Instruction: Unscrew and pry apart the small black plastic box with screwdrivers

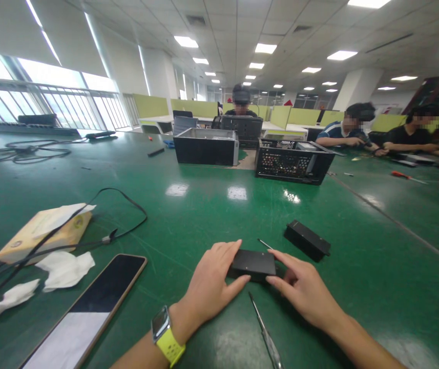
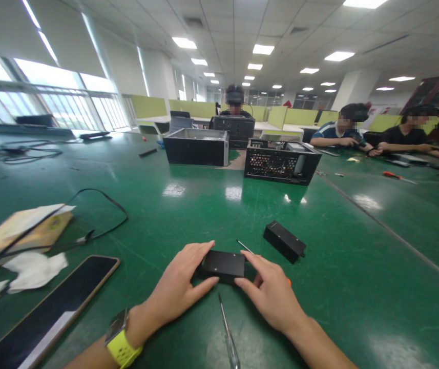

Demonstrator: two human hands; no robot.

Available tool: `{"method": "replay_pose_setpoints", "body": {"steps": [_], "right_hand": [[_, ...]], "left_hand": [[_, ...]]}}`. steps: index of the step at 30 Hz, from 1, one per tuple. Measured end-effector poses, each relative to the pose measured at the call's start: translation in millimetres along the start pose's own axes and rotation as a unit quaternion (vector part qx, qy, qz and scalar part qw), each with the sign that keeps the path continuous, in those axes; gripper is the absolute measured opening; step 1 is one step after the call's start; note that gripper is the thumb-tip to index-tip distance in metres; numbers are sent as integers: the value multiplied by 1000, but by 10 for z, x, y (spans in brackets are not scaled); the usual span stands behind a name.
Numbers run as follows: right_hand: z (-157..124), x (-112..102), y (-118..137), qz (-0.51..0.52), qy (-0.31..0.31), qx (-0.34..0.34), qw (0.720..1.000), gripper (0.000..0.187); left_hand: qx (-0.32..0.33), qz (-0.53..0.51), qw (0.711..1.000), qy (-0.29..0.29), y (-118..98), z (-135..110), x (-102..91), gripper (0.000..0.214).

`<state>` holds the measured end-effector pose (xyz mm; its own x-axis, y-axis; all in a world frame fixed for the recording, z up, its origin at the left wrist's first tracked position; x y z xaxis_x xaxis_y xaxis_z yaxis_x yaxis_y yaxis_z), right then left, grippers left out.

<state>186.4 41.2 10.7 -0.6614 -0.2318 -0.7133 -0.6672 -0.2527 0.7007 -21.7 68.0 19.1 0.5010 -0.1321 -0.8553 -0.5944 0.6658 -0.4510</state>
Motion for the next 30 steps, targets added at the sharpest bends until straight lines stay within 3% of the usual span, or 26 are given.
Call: {"method": "replay_pose_setpoints", "body": {"steps": [3,6,9,12,15,18,22,30], "right_hand": [[-24,-62,-33,-21,15,18,1000,56],[-98,-220,-42,-88,-26,21,996,45],[-180,-374,-157,-215,-77,93,969,36],[-206,-419,-338,-262,-42,161,951,29],[-187,-452,-406,-190,-23,136,972,23],[-207,-593,-352,-48,-115,89,988,30],[-311,-719,-284,144,-236,41,960,33],[-338,-647,-364,217,-220,-8,951,25]], "left_hand": [[-18,-6,1000,0,37,7,-6,51],[-21,-23,1000,-6,47,5,-29,42],[-18,-45,999,-7,34,3,-51,37],[-15,-54,998,-8,17,5,-64,33],[-10,-60,998,-18,14,5,-76,31],[-5,-62,998,-26,14,-2,-85,31],[3,-58,998,-36,1,-14,-97,30],[14,1,999,-36,-28,-1,-130,29]]}}
Point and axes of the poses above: each hand's wrist, its own z-axis towards the middle knuckle, its own x-axis out of the palm, y = z × x, the point moved 4 cm from there along z, towards the middle knuckle, and after that the axes turned 14 degrees about y, right-handed, at the moved point
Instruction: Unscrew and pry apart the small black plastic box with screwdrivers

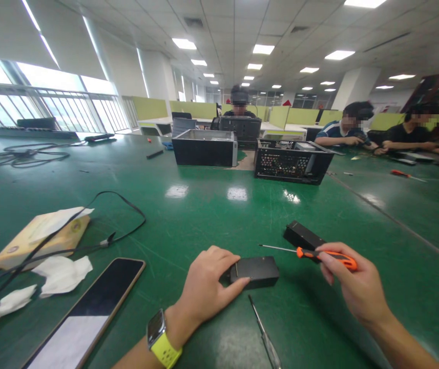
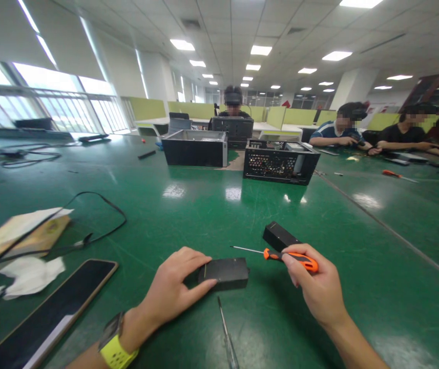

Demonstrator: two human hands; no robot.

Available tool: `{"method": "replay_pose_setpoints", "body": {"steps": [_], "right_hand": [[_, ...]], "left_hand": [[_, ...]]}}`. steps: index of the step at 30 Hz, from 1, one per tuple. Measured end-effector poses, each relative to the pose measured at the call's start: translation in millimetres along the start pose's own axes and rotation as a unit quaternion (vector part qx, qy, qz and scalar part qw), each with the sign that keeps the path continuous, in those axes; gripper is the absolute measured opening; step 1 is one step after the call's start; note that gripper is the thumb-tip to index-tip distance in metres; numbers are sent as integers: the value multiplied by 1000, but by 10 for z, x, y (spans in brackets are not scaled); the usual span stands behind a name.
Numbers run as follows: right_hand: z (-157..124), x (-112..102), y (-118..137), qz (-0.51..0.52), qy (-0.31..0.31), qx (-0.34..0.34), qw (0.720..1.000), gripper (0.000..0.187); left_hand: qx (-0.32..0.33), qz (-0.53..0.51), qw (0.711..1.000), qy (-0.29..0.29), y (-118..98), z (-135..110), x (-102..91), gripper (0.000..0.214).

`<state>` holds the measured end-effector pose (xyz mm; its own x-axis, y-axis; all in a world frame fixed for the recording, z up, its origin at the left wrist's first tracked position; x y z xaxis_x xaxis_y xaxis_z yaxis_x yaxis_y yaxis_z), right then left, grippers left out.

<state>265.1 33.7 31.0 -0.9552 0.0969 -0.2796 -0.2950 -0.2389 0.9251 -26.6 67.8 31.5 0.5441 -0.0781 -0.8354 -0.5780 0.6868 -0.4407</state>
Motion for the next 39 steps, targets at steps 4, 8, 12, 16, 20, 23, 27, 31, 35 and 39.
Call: {"method": "replay_pose_setpoints", "body": {"steps": [4,8,12,16,20,23,27,31,35,39], "right_hand": [[27,-53,-16,65,-13,7,998,24],[29,-67,8,120,-31,4,992,25],[23,-37,36,116,-27,3,993,26],[32,17,49,88,5,11,996,28],[32,11,49,61,12,9,998,27],[22,-24,42,44,9,5,999,27],[16,-56,57,4,17,0,1000,25],[54,-57,137,-33,29,-8,999,23],[123,-6,271,-85,53,-27,995,21],[201,-6,375,-77,49,-33,995,22]], "left_hand": [[17,42,999,7,-38,-1,-19,28],[32,79,996,14,-83,6,-12,27],[22,52,998,4,-69,9,3,26],[11,18,1000,3,-38,8,16,27],[8,9,1000,7,-34,11,10,27],[7,8,1000,7,-38,13,1,27],[6,6,1000,9,-35,16,4,27],[6,3,1000,12,-22,12,17,28],[10,4,1000,8,-24,5,16,29],[12,5,1000,1,-41,7,4,28]]}}
Point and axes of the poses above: each hand's wrist, its own z-axis towards the middle knuckle, its own x-axis out of the palm, y = z × x, the point moved 4 cm from there along z, towards the middle knuckle, and after that the axes turned 14 degrees about y, right-handed, at the moved point
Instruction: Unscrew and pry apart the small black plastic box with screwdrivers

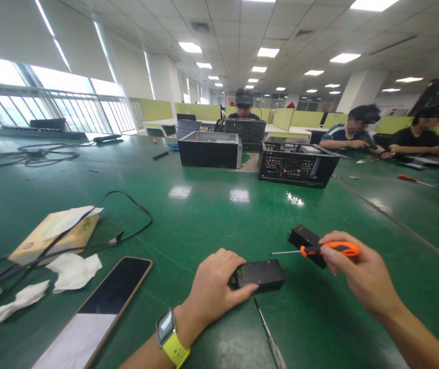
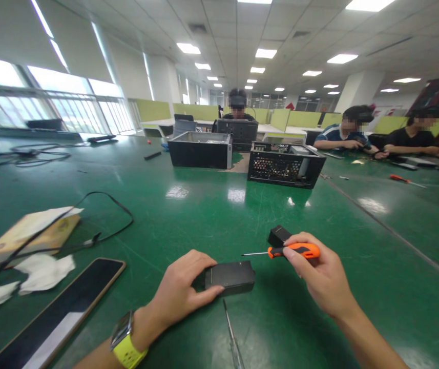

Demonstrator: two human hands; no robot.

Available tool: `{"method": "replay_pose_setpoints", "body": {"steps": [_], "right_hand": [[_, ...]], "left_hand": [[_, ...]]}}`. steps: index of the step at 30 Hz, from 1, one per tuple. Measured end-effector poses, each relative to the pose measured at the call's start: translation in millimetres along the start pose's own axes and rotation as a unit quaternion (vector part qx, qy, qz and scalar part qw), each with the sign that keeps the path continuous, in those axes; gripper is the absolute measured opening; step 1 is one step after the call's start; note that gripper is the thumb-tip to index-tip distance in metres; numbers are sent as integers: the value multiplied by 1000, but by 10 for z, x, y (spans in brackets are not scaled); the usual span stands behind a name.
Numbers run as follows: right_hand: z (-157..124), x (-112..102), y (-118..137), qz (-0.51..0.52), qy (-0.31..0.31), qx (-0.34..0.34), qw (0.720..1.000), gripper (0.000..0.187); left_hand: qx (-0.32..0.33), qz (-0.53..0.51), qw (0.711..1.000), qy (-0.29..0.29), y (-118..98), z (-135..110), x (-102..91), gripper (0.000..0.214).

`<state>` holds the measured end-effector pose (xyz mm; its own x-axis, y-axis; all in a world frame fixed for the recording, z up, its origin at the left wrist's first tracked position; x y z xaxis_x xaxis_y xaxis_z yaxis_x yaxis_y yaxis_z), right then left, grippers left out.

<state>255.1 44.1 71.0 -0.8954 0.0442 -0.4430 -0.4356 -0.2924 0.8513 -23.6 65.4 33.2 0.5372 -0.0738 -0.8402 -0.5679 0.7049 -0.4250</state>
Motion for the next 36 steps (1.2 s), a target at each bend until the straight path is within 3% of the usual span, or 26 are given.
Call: {"method": "replay_pose_setpoints", "body": {"steps": [4,11,36], "right_hand": [[194,-13,154,-21,34,5,999,24],[533,144,462,-30,86,16,996,24],[504,93,383,-35,100,16,994,26]], "left_hand": [[0,2,1000,-4,-9,4,-7,28],[-9,5,1000,5,-12,2,-7,29],[-12,6,1000,10,-8,0,-1,28]]}}
Point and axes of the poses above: each hand's wrist, its own z-axis towards the middle knuckle, its own x-axis out of the palm, y = z × x, the point moved 4 cm from there along z, towards the middle knuckle, and after that the axes turned 14 degrees about y, right-handed, at the moved point
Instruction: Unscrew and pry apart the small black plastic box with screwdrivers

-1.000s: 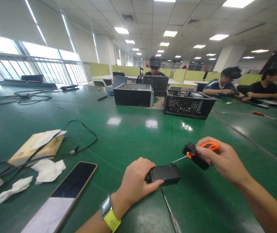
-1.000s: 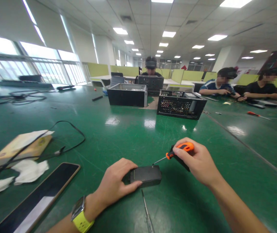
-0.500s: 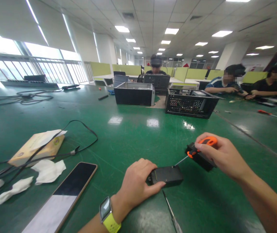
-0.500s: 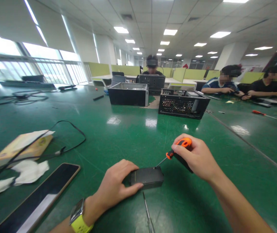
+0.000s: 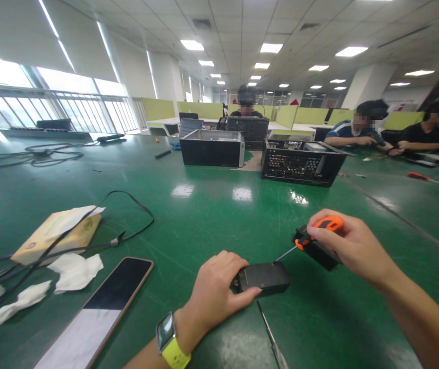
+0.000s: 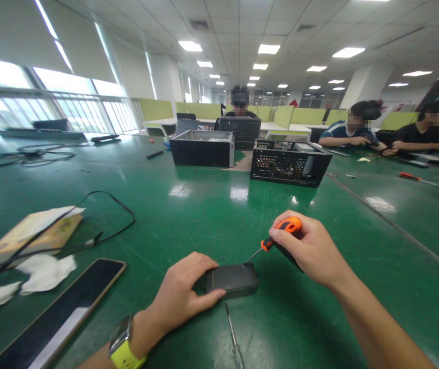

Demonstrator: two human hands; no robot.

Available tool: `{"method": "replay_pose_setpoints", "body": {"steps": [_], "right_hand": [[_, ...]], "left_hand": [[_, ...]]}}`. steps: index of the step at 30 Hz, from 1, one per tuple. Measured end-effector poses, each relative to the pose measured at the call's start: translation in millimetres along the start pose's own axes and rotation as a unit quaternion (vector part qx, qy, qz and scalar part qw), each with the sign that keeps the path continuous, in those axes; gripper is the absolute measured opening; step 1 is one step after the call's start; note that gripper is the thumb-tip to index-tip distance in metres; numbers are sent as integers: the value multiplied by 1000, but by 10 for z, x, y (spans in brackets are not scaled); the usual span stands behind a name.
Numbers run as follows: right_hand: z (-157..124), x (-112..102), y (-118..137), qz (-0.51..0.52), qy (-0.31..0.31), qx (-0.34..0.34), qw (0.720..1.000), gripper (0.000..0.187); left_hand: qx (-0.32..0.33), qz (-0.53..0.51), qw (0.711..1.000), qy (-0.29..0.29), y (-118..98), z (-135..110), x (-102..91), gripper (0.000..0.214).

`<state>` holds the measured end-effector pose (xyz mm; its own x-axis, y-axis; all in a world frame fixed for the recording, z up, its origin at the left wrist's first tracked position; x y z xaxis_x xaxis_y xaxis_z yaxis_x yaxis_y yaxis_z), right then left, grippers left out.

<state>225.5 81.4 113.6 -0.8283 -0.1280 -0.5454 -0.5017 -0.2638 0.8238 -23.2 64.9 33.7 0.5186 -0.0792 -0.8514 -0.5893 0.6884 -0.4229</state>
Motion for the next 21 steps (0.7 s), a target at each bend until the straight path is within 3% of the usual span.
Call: {"method": "replay_pose_setpoints", "body": {"steps": [8,14,17,21], "right_hand": [[-39,25,143,-62,9,-37,997,36],[-143,-32,259,-40,2,-43,998,42],[-179,-67,312,-139,-34,-63,988,36],[-219,-81,411,-270,-75,-108,954,26]], "left_hand": [[0,-8,1000,0,28,1,34,29],[0,-6,1000,-1,12,-2,18,30],[0,-7,1000,0,11,-3,14,30],[1,-7,1000,1,17,-1,24,30]]}}
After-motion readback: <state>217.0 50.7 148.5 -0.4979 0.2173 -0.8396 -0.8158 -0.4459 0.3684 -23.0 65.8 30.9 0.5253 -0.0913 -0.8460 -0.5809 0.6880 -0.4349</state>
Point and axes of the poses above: each hand's wrist, its own z-axis towards the middle knuckle, its own x-axis out of the palm, y = z × x, the point moved 4 cm from there along z, towards the middle knuckle, and after that the axes turned 14 degrees about y, right-handed, at the moved point
